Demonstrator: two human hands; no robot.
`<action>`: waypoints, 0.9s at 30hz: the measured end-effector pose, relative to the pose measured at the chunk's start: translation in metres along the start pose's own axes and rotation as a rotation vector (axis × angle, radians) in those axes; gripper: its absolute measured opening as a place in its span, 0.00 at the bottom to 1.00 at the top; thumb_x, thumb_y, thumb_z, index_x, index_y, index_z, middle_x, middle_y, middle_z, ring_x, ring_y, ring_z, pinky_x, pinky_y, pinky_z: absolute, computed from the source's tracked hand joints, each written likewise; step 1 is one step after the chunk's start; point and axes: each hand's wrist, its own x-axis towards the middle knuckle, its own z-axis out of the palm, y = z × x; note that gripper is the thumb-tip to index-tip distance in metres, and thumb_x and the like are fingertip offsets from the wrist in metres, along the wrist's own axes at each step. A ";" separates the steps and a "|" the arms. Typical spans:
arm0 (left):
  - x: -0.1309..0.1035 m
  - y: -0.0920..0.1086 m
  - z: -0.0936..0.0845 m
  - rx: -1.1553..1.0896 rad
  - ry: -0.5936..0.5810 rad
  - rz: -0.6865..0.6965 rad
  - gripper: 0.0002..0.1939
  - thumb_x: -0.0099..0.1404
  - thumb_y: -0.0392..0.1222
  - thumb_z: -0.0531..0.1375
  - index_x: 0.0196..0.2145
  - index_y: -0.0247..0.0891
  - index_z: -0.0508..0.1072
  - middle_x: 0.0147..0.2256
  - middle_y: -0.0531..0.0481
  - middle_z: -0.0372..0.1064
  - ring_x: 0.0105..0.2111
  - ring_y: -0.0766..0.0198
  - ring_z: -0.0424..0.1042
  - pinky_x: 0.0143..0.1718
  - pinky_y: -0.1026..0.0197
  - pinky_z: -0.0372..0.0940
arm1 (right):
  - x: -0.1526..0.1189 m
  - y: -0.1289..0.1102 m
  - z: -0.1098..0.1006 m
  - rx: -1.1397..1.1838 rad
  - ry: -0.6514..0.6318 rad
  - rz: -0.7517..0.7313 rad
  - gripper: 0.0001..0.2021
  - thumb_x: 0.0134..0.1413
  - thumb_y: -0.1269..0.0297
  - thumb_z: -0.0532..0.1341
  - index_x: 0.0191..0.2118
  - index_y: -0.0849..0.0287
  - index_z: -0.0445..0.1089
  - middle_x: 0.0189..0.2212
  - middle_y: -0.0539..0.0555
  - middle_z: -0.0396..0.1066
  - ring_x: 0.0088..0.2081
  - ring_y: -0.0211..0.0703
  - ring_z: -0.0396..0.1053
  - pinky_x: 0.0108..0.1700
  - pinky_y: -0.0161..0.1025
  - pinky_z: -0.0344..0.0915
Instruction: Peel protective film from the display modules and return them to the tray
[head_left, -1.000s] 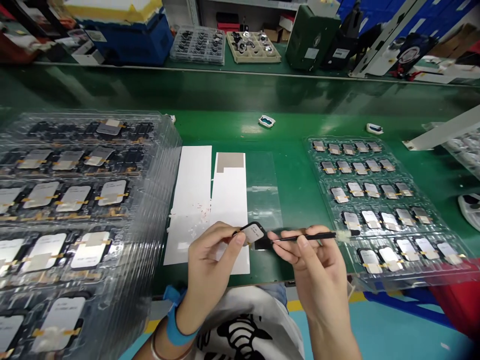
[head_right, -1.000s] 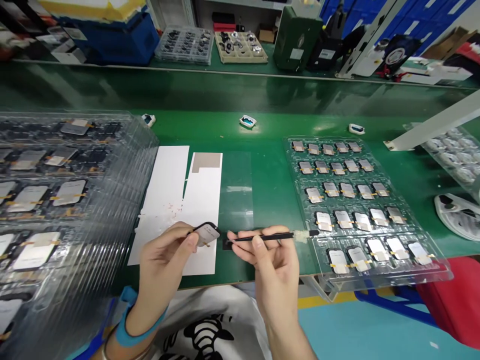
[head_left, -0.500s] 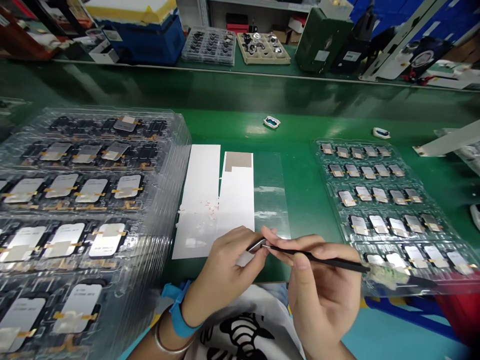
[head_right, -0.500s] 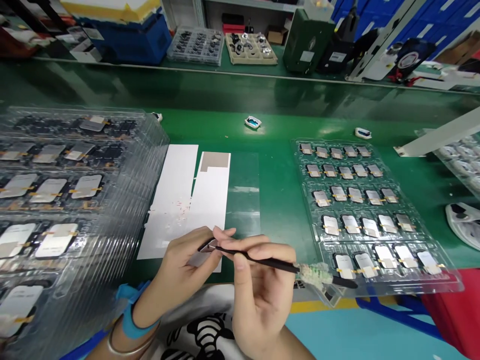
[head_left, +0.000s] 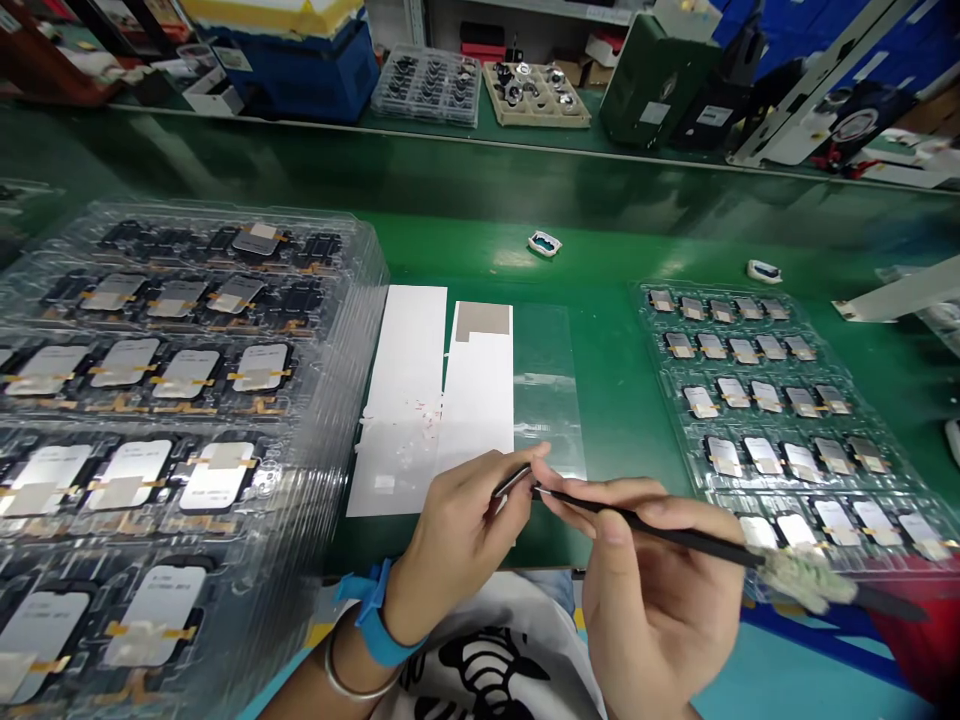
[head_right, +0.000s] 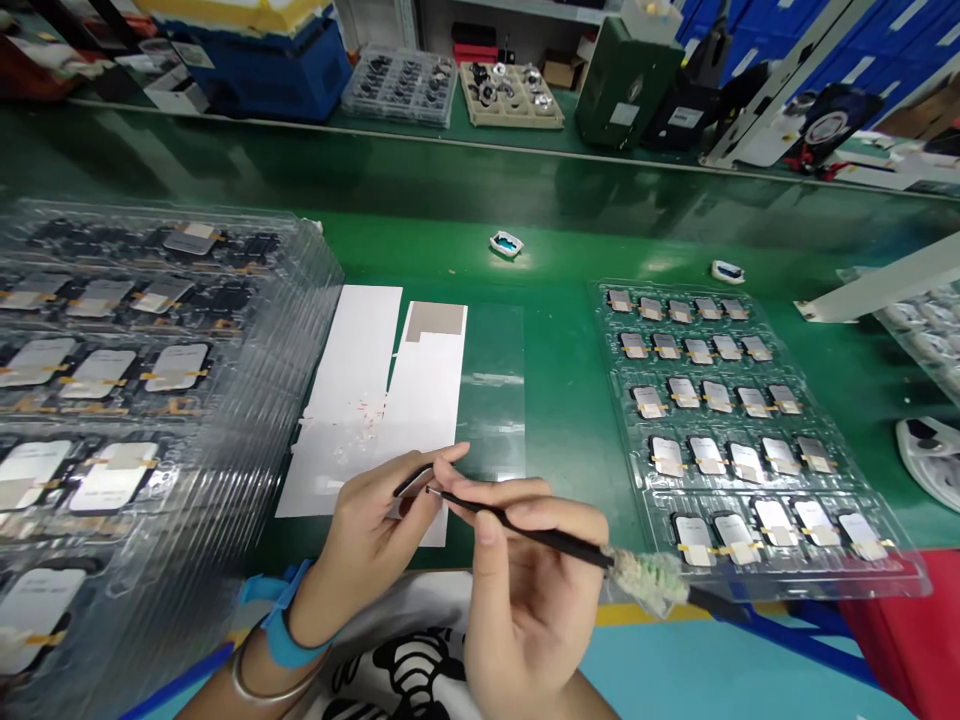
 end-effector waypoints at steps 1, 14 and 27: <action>0.000 -0.001 0.000 -0.006 -0.010 0.003 0.19 0.71 0.32 0.52 0.57 0.42 0.70 0.40 0.48 0.77 0.33 0.65 0.75 0.31 0.65 0.68 | -0.001 0.000 0.002 -0.023 -0.007 -0.025 0.11 0.63 0.79 0.55 0.44 0.54 0.61 0.37 0.52 0.74 0.43 0.42 0.77 0.43 0.42 0.80; -0.004 -0.003 0.001 -0.116 -0.046 0.025 0.26 0.75 0.39 0.48 0.69 0.38 0.53 0.40 0.46 0.68 0.35 0.61 0.67 0.40 0.59 0.66 | 0.000 0.017 0.013 -0.118 -0.028 -0.288 0.17 0.55 0.88 0.56 0.44 0.61 0.60 0.37 0.53 0.73 0.42 0.41 0.77 0.46 0.42 0.79; -0.004 -0.006 0.002 -0.126 -0.039 0.012 0.26 0.76 0.38 0.46 0.69 0.38 0.53 0.40 0.46 0.67 0.38 0.62 0.67 0.43 0.59 0.66 | -0.001 0.027 0.012 -0.149 -0.028 -0.307 0.19 0.53 0.89 0.55 0.45 0.61 0.58 0.38 0.54 0.72 0.42 0.41 0.76 0.44 0.42 0.80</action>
